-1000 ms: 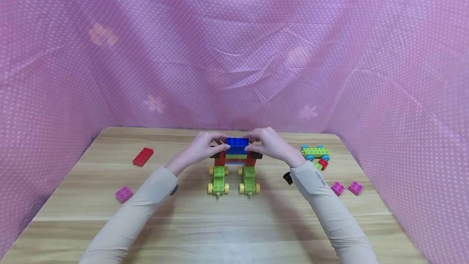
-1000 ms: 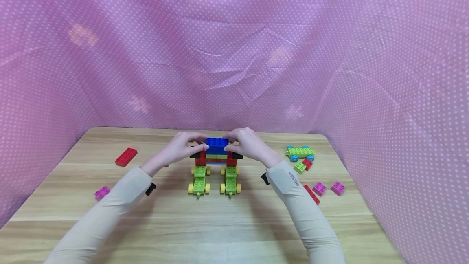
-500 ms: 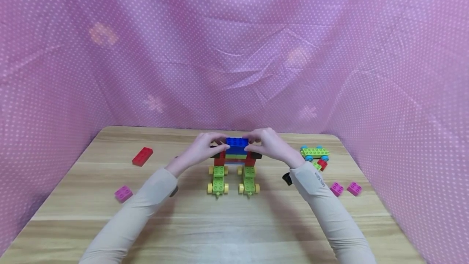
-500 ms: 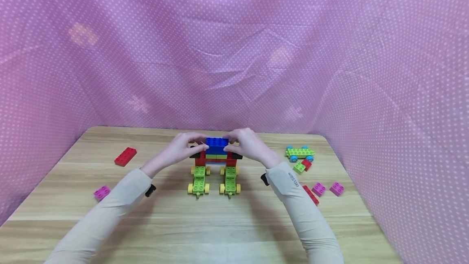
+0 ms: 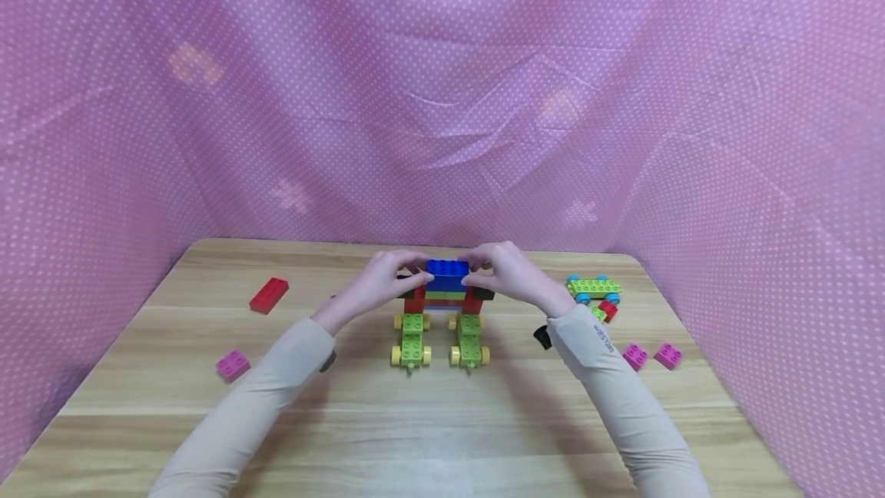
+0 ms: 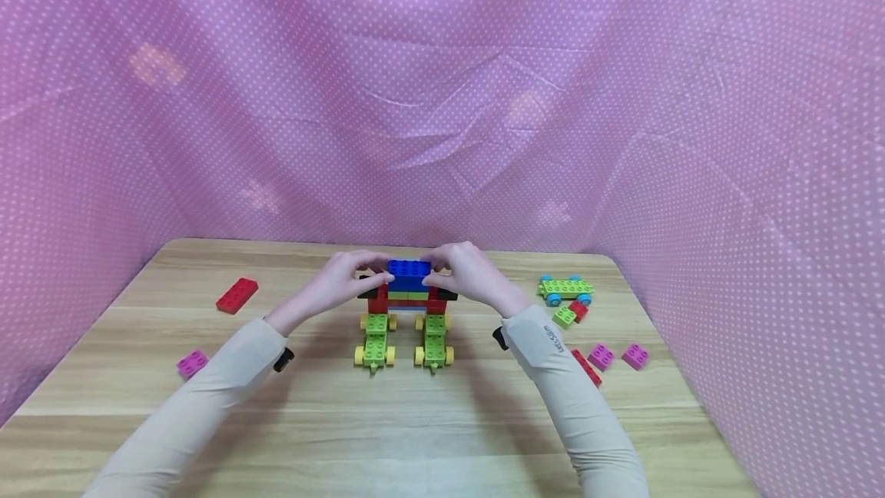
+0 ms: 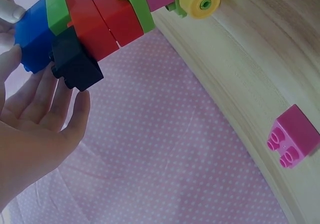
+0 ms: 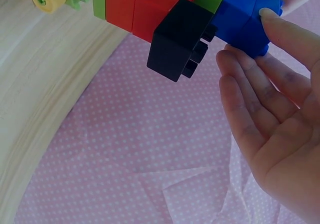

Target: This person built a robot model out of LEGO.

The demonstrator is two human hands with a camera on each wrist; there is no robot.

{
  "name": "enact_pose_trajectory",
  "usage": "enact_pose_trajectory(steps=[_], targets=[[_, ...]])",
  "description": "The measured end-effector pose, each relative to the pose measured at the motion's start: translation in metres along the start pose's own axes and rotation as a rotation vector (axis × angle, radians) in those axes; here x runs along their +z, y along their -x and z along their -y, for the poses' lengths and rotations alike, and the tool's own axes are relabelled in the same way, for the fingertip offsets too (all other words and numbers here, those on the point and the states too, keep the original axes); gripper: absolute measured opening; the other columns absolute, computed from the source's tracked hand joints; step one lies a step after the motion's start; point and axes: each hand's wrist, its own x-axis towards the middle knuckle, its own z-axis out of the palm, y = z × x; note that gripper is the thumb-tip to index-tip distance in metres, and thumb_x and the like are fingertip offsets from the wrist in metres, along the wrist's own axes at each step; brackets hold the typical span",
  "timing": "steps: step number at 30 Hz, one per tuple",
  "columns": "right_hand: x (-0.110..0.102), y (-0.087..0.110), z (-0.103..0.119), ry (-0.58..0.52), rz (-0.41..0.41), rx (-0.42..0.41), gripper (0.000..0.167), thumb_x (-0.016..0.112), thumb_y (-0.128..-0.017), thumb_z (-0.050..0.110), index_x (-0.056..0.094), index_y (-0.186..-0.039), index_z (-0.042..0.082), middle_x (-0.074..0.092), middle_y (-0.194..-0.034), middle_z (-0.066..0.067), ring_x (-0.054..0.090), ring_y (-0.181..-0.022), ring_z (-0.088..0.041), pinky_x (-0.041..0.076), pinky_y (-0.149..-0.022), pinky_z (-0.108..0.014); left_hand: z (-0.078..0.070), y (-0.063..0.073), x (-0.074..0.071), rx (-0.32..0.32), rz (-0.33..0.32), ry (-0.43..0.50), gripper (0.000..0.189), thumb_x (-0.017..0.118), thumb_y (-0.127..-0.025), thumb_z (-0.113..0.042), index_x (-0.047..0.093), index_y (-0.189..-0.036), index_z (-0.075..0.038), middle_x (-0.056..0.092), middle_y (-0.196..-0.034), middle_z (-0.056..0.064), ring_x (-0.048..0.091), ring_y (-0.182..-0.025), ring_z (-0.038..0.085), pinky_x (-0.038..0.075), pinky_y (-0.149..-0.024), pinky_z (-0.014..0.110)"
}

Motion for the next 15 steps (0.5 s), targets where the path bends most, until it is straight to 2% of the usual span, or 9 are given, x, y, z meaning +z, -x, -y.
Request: enact_pose_trajectory(steps=[5,10,15], targets=[[0.001,-0.002,0.002,-0.004,0.007,-0.003,0.034,0.074,-0.090,0.020,0.070,-0.120,0.004,0.076,-0.106,-0.009,0.072,-0.093,-0.018,0.062,-0.084,-0.037,0.001,0.002,-0.003,0.006,0.001,-0.018,0.038,0.066,-0.096,-0.029,0.066,-0.126,-0.007,0.074,-0.113,0.008,0.069,-0.100,0.021,0.058,-0.093,0.043],[0.002,-0.002,0.002,-0.001,0.012,-0.010,0.035,0.073,-0.090,0.020,0.069,-0.120,0.004,0.076,-0.108,-0.009,0.072,-0.094,-0.018,0.062,-0.085,-0.035,0.002,0.005,-0.007,0.006,0.002,-0.031,0.040,0.067,-0.095,-0.031,0.065,-0.127,-0.007,0.072,-0.119,0.010,0.069,-0.103,0.022,0.056,-0.096,0.046],[0.000,0.000,0.001,0.017,0.001,-0.001,0.036,0.074,-0.090,0.020,0.069,-0.121,0.004,0.076,-0.108,-0.010,0.072,-0.095,-0.019,0.062,-0.085,-0.037,0.006,0.010,-0.018,0.015,-0.037,-0.058,0.043,0.069,-0.093,-0.029,0.064,-0.127,-0.004,0.071,-0.120,0.014,0.069,-0.104,0.026,0.055,-0.098,0.049]])
